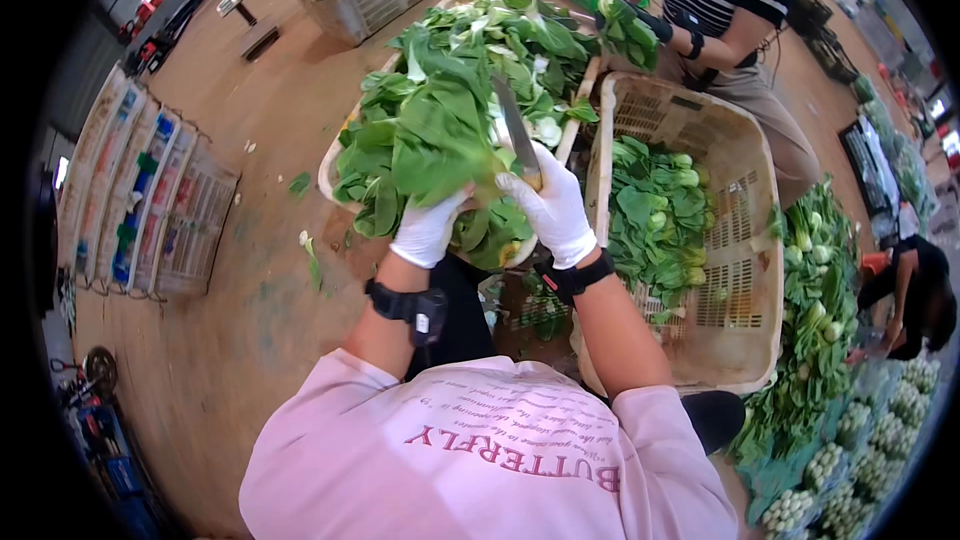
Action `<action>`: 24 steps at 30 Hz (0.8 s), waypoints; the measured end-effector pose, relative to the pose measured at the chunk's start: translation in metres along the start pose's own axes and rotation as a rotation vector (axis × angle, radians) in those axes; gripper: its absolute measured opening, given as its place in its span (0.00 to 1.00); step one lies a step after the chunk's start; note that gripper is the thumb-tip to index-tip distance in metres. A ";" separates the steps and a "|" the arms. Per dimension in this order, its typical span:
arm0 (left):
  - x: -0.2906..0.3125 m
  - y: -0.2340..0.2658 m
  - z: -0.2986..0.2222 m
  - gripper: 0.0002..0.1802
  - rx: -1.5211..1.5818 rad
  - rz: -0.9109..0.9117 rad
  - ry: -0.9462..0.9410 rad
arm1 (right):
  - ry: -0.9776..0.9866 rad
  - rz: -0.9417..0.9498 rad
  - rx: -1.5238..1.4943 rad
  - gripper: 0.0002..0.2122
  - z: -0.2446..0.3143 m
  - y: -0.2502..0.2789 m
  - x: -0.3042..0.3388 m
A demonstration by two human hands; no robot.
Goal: The person picks up bok choy plants one at a time, trims the root end and damaged leaves using a small knife, and places the cleaned vegetables into a plastic basket.
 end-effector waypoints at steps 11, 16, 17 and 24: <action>0.024 -0.062 0.035 0.18 -0.394 0.265 -0.404 | -0.354 -0.095 -0.341 0.35 -0.066 0.057 0.062; 0.017 -0.151 0.036 0.25 -0.372 0.553 -0.102 | -0.354 -0.366 -0.460 0.24 -0.065 0.133 0.114; 0.016 -0.171 0.031 0.28 -0.078 0.594 0.207 | -0.366 -0.500 -0.414 0.19 -0.061 0.166 0.137; 0.025 -0.173 0.116 0.42 -0.801 0.475 0.103 | -0.084 -1.146 -0.314 0.20 0.009 0.485 0.282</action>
Point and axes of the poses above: each hand's wrist, its own x-axis away from the middle knuckle, its own y-axis out of the back of the hand, z = x × y, the point moved 6 cm from there along -x, towards the middle knuckle, and after that the axes turned 10 degrees about -y, right-handed, at the moved point
